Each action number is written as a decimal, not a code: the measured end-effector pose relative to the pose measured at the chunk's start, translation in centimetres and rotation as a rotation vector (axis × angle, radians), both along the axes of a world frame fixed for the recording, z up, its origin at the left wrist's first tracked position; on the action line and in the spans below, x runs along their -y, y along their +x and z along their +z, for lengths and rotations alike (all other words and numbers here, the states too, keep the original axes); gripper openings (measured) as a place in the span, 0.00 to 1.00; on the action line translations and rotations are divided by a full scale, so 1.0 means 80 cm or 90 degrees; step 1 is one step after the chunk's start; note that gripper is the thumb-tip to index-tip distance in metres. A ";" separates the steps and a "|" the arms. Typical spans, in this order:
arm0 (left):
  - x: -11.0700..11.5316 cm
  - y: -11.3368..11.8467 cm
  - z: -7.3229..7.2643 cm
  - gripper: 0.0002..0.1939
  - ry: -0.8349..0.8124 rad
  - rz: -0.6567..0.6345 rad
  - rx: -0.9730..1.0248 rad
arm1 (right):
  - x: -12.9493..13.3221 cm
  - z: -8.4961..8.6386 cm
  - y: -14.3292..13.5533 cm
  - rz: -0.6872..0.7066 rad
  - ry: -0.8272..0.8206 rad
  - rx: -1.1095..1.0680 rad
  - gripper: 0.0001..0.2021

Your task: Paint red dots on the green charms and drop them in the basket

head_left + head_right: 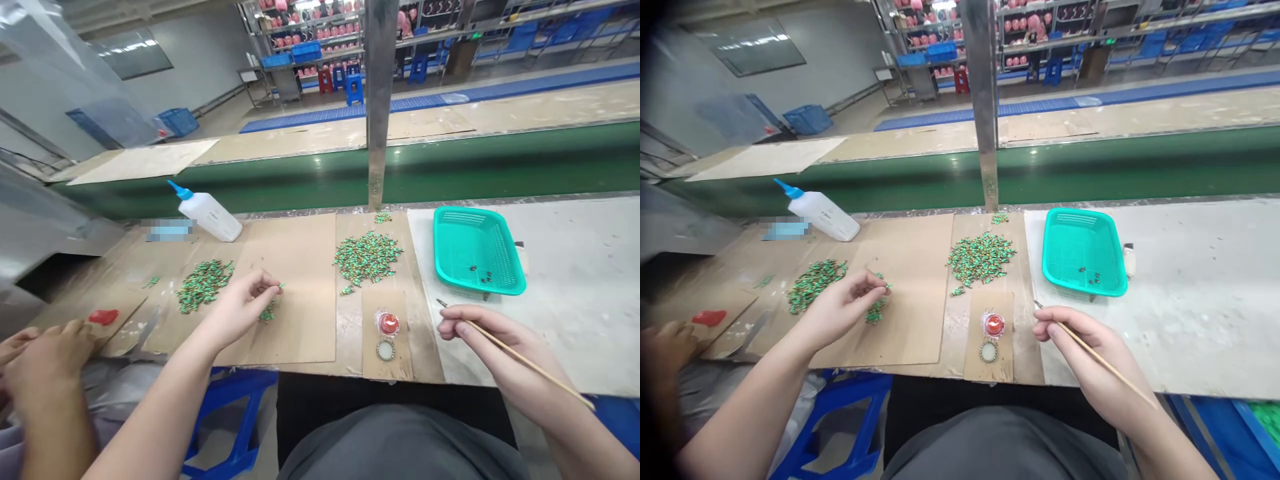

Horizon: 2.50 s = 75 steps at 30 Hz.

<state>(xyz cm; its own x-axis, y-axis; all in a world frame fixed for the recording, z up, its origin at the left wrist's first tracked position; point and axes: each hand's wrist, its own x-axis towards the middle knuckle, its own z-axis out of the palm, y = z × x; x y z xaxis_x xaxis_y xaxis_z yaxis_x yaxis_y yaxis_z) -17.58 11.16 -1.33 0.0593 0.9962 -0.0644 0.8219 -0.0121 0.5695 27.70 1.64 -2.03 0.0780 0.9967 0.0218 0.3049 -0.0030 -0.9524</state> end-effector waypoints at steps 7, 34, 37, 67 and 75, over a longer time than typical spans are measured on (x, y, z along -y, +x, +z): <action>-0.001 0.019 -0.023 0.18 0.040 0.092 0.071 | -0.013 -0.001 -0.007 0.067 0.053 -0.074 0.16; 0.083 0.128 0.004 0.28 -0.146 0.205 0.743 | -0.020 -0.006 -0.005 0.047 0.011 -0.098 0.18; 0.084 0.139 0.004 0.24 -0.160 0.196 0.761 | -0.020 -0.007 -0.005 0.058 0.018 -0.130 0.16; 0.107 0.184 -0.026 0.19 -0.230 0.231 0.723 | -0.046 -0.042 -0.050 0.042 -0.032 -0.221 0.22; 0.109 0.191 -0.029 0.22 -0.238 0.192 0.755 | -0.046 -0.043 -0.055 0.037 -0.036 -0.217 0.20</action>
<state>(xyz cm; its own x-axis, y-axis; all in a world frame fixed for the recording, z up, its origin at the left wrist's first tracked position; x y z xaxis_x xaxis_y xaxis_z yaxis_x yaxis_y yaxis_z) -2.34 2.41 -3.61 0.0487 0.9129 -0.4054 -0.2464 0.4043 0.8808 23.27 5.30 -5.43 0.0138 0.9986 -0.0504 -0.0291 -0.0500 -0.9983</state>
